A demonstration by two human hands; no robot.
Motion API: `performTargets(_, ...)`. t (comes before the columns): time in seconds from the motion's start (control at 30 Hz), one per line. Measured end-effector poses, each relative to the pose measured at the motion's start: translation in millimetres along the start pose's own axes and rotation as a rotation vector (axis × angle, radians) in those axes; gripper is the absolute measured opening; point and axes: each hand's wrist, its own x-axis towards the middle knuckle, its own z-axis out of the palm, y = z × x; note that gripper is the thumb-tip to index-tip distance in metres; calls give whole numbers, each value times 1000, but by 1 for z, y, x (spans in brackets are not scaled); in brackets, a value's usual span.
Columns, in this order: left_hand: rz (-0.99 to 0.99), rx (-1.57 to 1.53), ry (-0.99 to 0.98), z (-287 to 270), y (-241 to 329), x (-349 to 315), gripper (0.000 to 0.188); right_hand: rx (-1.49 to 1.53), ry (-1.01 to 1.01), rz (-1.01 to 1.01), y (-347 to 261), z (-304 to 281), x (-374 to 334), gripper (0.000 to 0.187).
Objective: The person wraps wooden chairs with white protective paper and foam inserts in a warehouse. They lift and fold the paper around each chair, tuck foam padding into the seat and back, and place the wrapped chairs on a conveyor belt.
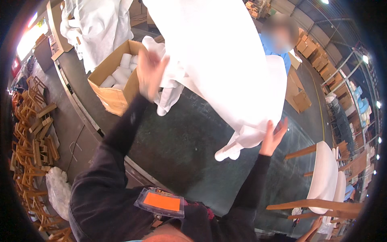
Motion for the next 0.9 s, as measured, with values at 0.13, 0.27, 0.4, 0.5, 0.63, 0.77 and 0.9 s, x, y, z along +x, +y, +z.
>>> performTargets(0.13,69,334,33,2,-46,152,68,-85,-381,38,-47,69,83,63)
performTargets(0.27,-274,204,-81,72,-33,163,59,-472,-391,336,2,47,125,105)
performTargets(0.4,-115,-200,107,44,-51,179,46,-265,-415,382,-20,87,111,109)
performTargets(0.5,-215,-17,136,46,-47,153,43,-395,-364,395,-22,69,90,109)
performTargets(0.63,-105,-265,169,21,-27,127,46,-357,-279,324,-32,27,68,118)
performTargets(0.77,-101,-442,167,-31,-6,91,42,-432,-279,294,-60,14,13,122)
performTargets(0.9,-75,-488,227,-82,14,47,37,-598,-334,262,-93,-21,-39,117)
